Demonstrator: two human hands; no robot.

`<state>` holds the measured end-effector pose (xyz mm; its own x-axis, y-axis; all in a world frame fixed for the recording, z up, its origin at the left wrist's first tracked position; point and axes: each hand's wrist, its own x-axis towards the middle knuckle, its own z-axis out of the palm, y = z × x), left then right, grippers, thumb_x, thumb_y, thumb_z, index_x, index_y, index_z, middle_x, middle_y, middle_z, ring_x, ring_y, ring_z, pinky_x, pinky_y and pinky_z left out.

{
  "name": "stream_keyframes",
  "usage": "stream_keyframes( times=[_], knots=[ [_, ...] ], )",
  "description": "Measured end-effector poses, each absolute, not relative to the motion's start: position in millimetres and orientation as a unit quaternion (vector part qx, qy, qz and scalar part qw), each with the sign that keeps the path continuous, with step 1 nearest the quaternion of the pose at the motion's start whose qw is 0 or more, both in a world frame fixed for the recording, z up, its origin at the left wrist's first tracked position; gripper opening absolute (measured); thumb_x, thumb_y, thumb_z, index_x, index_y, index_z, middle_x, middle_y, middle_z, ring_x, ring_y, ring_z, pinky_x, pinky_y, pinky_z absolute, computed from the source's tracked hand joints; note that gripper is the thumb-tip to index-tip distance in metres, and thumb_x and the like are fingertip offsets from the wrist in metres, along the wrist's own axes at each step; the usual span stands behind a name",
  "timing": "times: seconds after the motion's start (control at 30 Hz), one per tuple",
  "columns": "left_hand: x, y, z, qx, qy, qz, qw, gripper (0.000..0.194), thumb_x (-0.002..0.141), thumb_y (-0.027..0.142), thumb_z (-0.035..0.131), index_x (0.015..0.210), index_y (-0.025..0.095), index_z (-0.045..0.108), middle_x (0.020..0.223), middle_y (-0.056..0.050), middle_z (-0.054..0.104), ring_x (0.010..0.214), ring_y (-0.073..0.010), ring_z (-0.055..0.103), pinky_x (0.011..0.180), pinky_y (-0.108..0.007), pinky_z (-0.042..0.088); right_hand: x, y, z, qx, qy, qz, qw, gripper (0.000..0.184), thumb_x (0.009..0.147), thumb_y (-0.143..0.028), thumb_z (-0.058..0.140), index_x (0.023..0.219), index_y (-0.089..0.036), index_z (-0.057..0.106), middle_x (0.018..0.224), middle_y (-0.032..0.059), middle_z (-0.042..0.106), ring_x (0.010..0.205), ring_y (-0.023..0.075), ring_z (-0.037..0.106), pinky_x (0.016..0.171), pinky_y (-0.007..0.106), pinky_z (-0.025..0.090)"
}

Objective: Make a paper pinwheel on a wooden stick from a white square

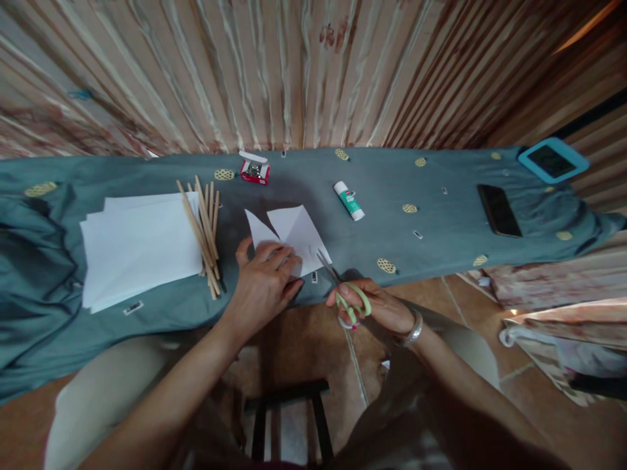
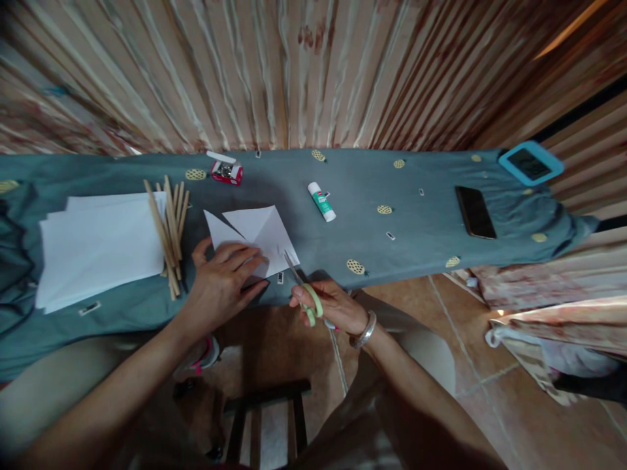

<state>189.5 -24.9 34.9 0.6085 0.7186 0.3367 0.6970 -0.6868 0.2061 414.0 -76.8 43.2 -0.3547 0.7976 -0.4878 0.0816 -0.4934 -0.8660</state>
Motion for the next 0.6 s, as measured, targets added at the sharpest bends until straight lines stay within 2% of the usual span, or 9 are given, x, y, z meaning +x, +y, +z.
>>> stream_keyframes(
  times=[0.17, 0.33, 0.4, 0.47, 0.6],
  knots=[
    [190, -23, 34, 0.901, 0.389, 0.195, 0.006, 0.014, 0.088, 0.023, 0.056, 0.096, 0.018, 0.067, 0.105, -0.010, 0.072, 0.097, -0.0289, 0.065, 0.107, -0.064, 0.028, 419, -79, 44, -0.523, -0.447, 0.682, 0.250, 0.057, 0.080, -0.068, 0.054, 0.086, -0.013, 0.069, 0.054, -0.0017, 0.056, 0.046, 0.0073, 0.046, 0.046, 0.022, 0.030],
    [179, -17, 37, 0.901, 0.375, 0.219, -0.016, 0.023, 0.088, 0.010, 0.047, 0.094, 0.015, 0.069, 0.101, -0.009, 0.074, 0.092, -0.0251, 0.068, 0.110, -0.064, 0.025, 428, -79, 47, -0.516, -0.453, 0.681, 0.255, 0.061, 0.080, -0.071, 0.050, 0.086, -0.013, 0.067, 0.056, -0.0011, 0.056, 0.046, 0.0075, 0.042, 0.044, 0.022, 0.030],
    [174, -12, 39, 0.899, 0.379, 0.218, -0.017, 0.024, 0.087, 0.008, 0.047, 0.092, 0.014, 0.069, 0.097, -0.008, 0.074, 0.087, -0.0231, 0.069, 0.110, -0.059, 0.030, 430, -80, 47, -0.514, -0.456, 0.683, 0.249, 0.061, 0.081, -0.071, 0.049, 0.087, -0.013, 0.067, 0.056, -0.0008, 0.056, 0.046, 0.0075, 0.042, 0.044, 0.022, 0.031],
    [170, -8, 40, 0.896, 0.387, 0.216, -0.018, 0.023, 0.087, 0.008, 0.048, 0.090, 0.015, 0.070, 0.094, -0.007, 0.074, 0.085, -0.0224, 0.068, 0.105, -0.054, 0.039, 431, -81, 47, -0.506, -0.468, 0.687, 0.231, 0.060, 0.082, -0.070, 0.049, 0.087, -0.013, 0.067, 0.057, -0.0008, 0.057, 0.047, 0.0072, 0.043, 0.045, 0.021, 0.032],
    [169, -6, 36, 0.893, 0.395, 0.216, -0.019, 0.022, 0.088, 0.010, 0.048, 0.092, 0.014, 0.069, 0.094, -0.010, 0.073, 0.090, -0.0251, 0.066, 0.083, -0.043, 0.052, 426, -83, 47, -0.472, -0.486, 0.707, 0.203, 0.060, 0.081, -0.070, 0.050, 0.088, -0.013, 0.068, 0.061, -0.0001, 0.059, 0.052, 0.0081, 0.051, 0.052, 0.022, 0.036]
  ],
)
